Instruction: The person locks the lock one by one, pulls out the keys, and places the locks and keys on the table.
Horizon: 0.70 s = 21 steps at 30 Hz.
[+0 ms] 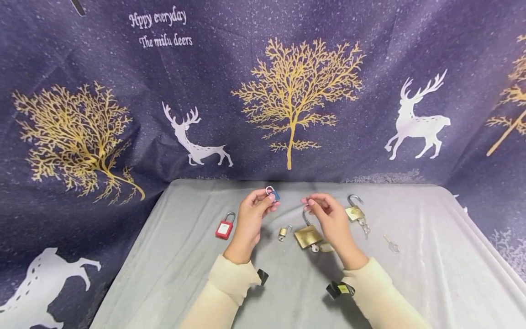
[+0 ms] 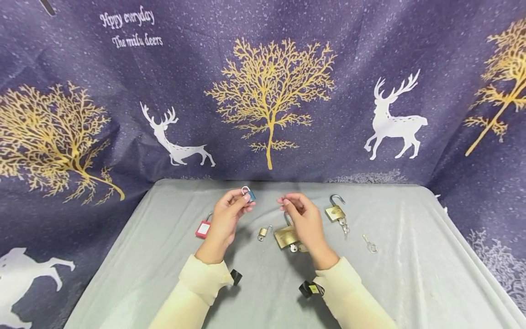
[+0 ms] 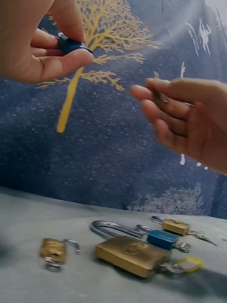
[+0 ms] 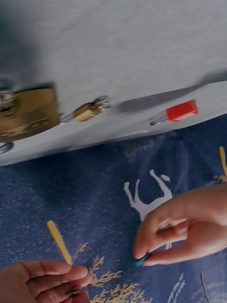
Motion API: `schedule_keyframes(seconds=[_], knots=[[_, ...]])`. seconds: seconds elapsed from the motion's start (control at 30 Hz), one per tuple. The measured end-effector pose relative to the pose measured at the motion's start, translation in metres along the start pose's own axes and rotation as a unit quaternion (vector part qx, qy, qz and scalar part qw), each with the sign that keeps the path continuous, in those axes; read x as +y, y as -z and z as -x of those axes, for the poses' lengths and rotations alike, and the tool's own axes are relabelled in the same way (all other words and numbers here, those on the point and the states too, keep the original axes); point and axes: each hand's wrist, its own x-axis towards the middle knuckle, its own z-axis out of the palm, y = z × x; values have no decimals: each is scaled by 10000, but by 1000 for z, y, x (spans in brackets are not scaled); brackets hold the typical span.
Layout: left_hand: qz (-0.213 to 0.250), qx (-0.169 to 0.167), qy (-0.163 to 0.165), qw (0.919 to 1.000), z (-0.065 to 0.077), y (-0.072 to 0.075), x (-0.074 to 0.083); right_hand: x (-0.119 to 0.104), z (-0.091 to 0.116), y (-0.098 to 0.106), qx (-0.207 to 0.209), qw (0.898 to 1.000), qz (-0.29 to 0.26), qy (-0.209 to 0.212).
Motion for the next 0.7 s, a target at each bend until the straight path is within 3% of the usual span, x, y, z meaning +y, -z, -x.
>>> schedule_keyframes(seconds=[0.2,0.47,0.7], knots=[[-311,229,27,9992,-1,20,4,0,1,19,135,9983,510,-248],[-869,398,113,9954,1,50,10,6,6,44,252,9959,857,-139],[-1348,546,322,9888,4,79,13,9,12,69,252,9874,1525,-327]])
